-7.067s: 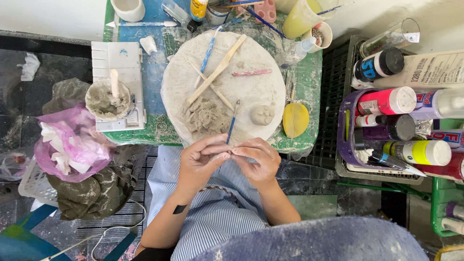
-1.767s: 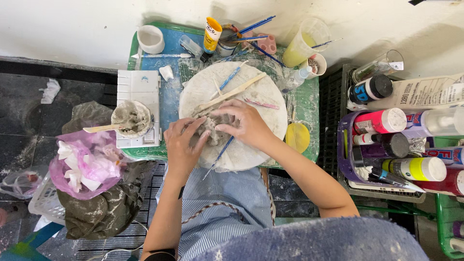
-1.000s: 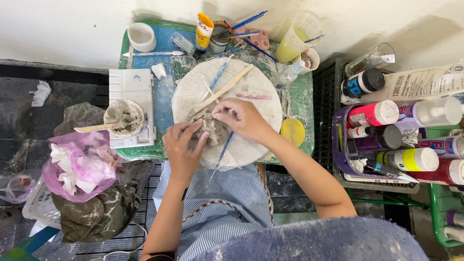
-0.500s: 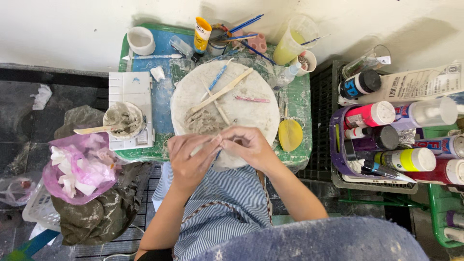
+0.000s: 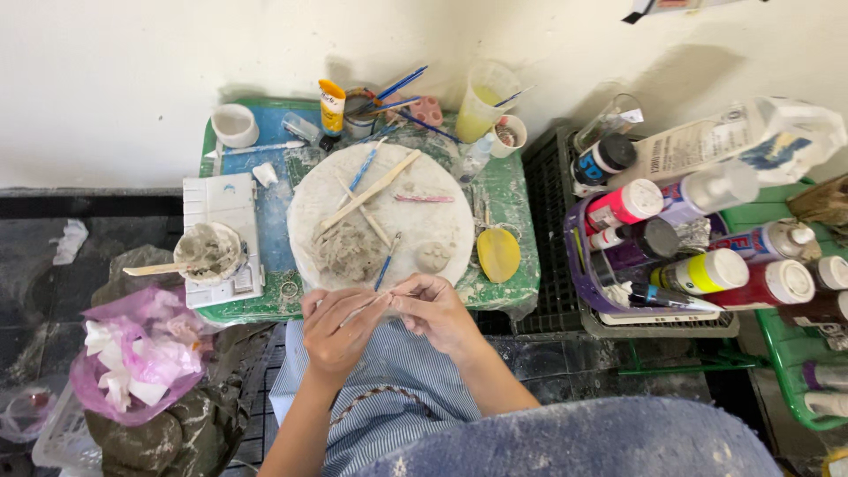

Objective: The person shapes and details a small clay object by hand and using a paintbrush to apply liquid from a container onto the surface.

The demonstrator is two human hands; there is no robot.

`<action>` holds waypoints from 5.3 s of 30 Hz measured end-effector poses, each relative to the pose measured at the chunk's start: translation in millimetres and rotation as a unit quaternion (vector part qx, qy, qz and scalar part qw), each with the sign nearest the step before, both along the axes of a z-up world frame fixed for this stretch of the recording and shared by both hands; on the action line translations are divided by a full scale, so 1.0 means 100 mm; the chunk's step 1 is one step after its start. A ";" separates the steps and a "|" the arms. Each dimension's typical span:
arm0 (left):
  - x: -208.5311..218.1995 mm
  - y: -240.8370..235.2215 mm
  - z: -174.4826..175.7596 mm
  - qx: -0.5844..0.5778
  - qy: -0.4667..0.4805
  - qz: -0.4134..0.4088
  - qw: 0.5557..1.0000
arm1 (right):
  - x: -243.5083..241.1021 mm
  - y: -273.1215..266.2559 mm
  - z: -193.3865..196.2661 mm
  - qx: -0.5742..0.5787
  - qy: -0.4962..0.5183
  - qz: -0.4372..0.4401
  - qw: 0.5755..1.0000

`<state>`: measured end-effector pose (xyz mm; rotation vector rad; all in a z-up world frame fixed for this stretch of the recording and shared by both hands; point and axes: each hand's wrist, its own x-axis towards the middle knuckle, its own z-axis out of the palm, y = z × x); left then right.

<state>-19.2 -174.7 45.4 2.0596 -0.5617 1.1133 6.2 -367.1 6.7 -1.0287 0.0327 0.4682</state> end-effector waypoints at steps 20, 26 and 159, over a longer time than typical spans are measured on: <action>-0.28 -0.31 -0.33 -0.337 0.386 -0.121 0.850 | -0.30 -0.03 0.24 -0.397 -0.392 -0.160 0.815; -0.18 -0.31 -0.54 -0.494 0.413 -0.290 0.708 | -0.29 -0.06 0.15 -0.374 -0.411 -0.170 0.814; -0.19 -0.40 -0.41 -0.711 0.359 -0.338 0.502 | -0.29 -0.06 -0.12 -0.233 -0.421 -0.134 0.866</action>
